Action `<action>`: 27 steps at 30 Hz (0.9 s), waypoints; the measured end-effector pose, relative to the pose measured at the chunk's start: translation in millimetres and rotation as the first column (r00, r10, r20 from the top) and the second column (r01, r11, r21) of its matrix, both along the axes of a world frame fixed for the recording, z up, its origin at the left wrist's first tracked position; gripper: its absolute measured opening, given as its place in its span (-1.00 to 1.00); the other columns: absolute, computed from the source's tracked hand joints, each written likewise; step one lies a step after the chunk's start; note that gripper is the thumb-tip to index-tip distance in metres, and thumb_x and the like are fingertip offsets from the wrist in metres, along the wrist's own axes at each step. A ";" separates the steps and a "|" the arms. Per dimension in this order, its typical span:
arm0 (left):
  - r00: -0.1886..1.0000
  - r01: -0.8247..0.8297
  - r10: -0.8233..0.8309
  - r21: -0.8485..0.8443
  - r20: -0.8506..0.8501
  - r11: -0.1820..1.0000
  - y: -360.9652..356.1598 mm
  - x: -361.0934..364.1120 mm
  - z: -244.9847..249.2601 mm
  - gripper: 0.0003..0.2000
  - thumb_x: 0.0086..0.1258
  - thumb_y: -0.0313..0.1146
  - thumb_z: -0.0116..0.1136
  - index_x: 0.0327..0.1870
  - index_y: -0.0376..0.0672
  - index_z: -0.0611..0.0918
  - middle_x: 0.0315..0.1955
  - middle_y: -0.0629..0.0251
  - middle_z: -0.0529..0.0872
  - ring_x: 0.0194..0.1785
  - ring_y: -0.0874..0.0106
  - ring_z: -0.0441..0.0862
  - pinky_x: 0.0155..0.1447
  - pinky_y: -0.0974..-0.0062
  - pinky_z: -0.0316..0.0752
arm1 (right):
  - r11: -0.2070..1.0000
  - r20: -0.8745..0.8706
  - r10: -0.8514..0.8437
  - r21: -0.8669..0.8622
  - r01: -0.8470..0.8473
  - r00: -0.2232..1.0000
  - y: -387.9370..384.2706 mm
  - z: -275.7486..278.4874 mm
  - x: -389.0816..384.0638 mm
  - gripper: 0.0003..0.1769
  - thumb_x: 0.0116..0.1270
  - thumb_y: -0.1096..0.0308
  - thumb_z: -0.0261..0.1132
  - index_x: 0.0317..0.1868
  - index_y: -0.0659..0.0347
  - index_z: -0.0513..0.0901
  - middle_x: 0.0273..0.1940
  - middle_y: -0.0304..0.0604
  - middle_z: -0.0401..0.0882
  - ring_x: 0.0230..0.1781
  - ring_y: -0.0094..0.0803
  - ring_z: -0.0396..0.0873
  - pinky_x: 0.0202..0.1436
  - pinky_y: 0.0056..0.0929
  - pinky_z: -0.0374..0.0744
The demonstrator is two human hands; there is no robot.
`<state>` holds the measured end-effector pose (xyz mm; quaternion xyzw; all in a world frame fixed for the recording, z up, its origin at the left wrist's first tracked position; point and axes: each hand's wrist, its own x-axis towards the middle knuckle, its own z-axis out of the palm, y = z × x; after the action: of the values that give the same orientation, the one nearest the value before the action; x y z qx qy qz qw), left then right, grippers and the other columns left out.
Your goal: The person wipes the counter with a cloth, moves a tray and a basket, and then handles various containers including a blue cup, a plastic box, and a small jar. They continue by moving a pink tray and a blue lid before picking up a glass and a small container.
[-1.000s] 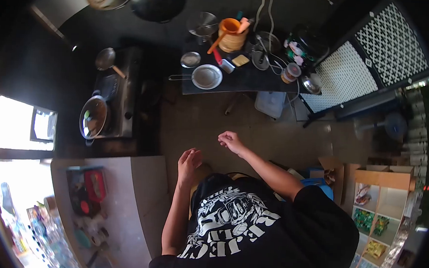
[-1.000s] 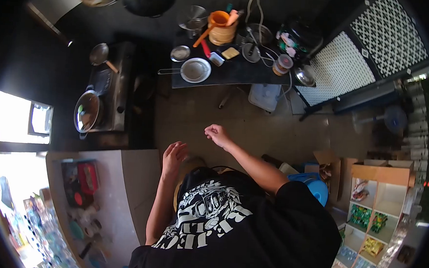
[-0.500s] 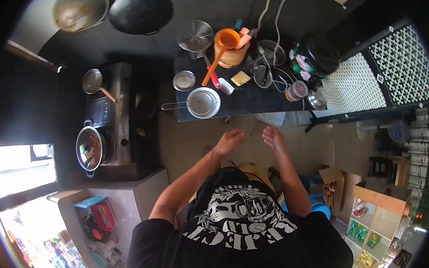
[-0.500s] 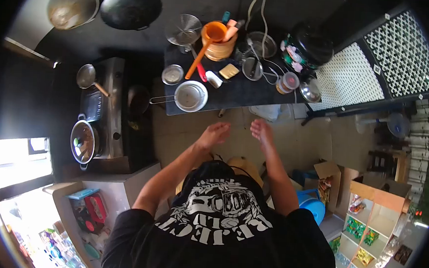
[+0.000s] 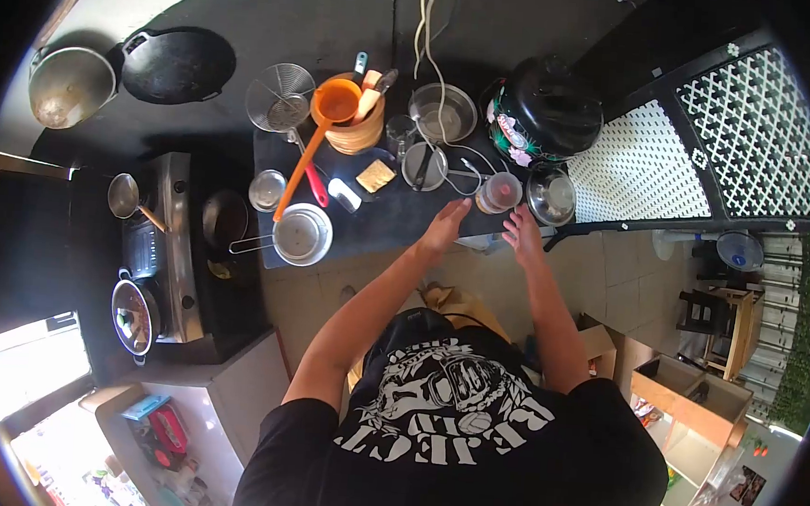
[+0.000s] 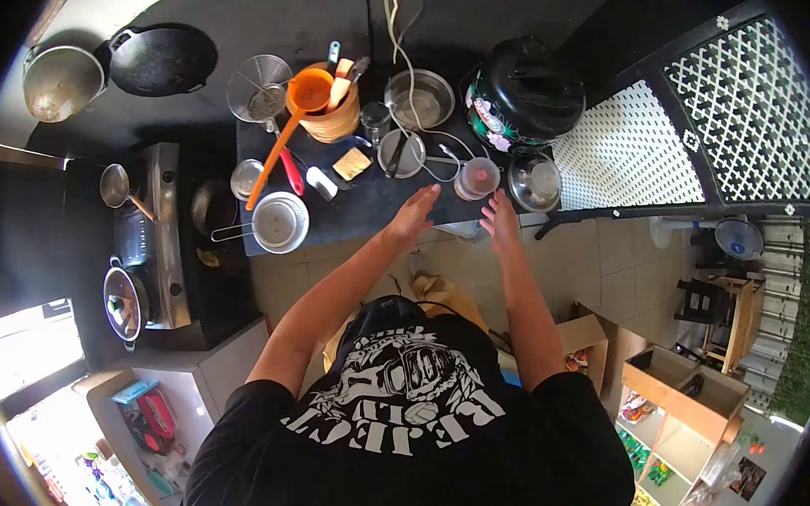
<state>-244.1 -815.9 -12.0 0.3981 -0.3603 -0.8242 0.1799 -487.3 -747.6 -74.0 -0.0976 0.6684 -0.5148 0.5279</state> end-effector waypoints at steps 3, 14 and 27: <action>0.998 -0.049 0.051 0.072 -0.025 0.996 -18.4 -48.3 -16.9 -0.08 0.51 0.36 -0.02 0.67 -0.11 0.08 0.67 0.06 -0.04 0.72 0.06 -0.20 0.63 -0.11 -0.06 | 0.995 0.068 0.095 0.017 -0.096 0.993 -19.4 -5.5 -29.3 -0.08 0.56 -0.36 -0.02 0.61 0.18 0.11 0.60 0.08 0.14 0.59 0.09 0.17 0.56 0.19 0.17; 0.973 -0.217 0.229 0.249 -0.019 0.944 -29.1 -114.7 -45.4 -0.10 0.51 0.42 -0.15 0.67 -0.04 0.10 0.68 0.13 -0.01 0.72 0.20 -0.19 0.65 -0.06 -0.14 | 0.960 0.205 0.245 0.085 -0.266 0.948 -53.4 -6.7 -44.8 0.02 0.48 -0.48 -0.02 0.68 0.02 -0.02 0.65 -0.02 0.03 0.55 0.24 0.16 0.54 0.34 0.18; 0.894 -0.435 0.447 0.164 -0.041 0.885 14.1 -111.1 -67.7 -0.26 0.65 0.13 -0.15 0.64 -0.19 0.09 0.55 0.00 0.27 0.60 0.12 0.21 0.61 0.18 0.12 | 0.947 0.158 0.302 0.061 -0.315 0.940 -33.1 -10.2 -18.8 -0.14 0.50 -0.39 0.09 0.55 0.04 0.27 0.43 -0.14 0.37 0.27 -0.19 0.50 0.39 -0.17 0.44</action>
<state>-355.2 -801.8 -79.7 0.4497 -0.1899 -0.8013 0.3460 -506.1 -780.7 -84.2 -0.1405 0.6257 -0.4023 0.6534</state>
